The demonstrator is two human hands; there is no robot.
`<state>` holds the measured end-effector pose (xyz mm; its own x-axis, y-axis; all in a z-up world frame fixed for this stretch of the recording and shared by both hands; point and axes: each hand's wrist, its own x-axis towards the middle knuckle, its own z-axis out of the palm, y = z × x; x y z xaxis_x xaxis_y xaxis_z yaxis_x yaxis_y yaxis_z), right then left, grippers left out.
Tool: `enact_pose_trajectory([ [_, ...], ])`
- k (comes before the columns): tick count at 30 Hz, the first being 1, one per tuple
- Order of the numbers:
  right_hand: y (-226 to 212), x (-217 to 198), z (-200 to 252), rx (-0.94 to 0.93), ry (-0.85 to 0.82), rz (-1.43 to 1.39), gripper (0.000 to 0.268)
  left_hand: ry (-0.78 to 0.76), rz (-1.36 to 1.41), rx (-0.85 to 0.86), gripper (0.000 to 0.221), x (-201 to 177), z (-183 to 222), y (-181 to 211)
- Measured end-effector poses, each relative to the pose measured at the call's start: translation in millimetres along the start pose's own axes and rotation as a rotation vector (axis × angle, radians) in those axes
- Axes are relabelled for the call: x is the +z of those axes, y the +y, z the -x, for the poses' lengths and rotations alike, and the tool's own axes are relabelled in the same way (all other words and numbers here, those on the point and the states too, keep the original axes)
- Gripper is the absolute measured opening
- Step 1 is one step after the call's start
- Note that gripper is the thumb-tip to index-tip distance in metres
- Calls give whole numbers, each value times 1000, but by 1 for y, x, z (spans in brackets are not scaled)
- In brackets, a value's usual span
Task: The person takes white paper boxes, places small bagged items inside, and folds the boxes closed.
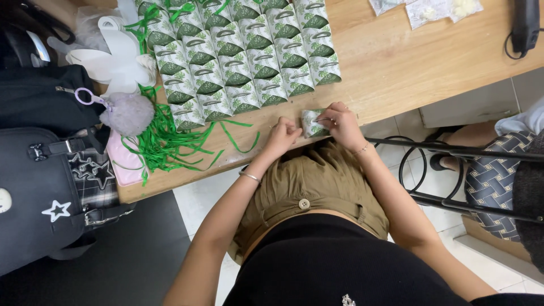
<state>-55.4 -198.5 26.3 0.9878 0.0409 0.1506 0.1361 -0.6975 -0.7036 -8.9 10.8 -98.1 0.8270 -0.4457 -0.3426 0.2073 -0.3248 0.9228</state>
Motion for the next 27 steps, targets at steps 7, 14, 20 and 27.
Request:
enact_pose_trajectory([
  [7,31,-37,-31,-46,74,99,15,135,-55,202,17,-59,43,-9],
  [14,47,-27,-54,-101,13,161,16,238,-145,121,13,-102,107,18],
  [20,56,-20,-52,6,-38,171,12,416,-177,192,11,-141,117,42],
  [27,10,-21,-44,-125,39,316,17,830,-96,305,23,-231,74,76],
])
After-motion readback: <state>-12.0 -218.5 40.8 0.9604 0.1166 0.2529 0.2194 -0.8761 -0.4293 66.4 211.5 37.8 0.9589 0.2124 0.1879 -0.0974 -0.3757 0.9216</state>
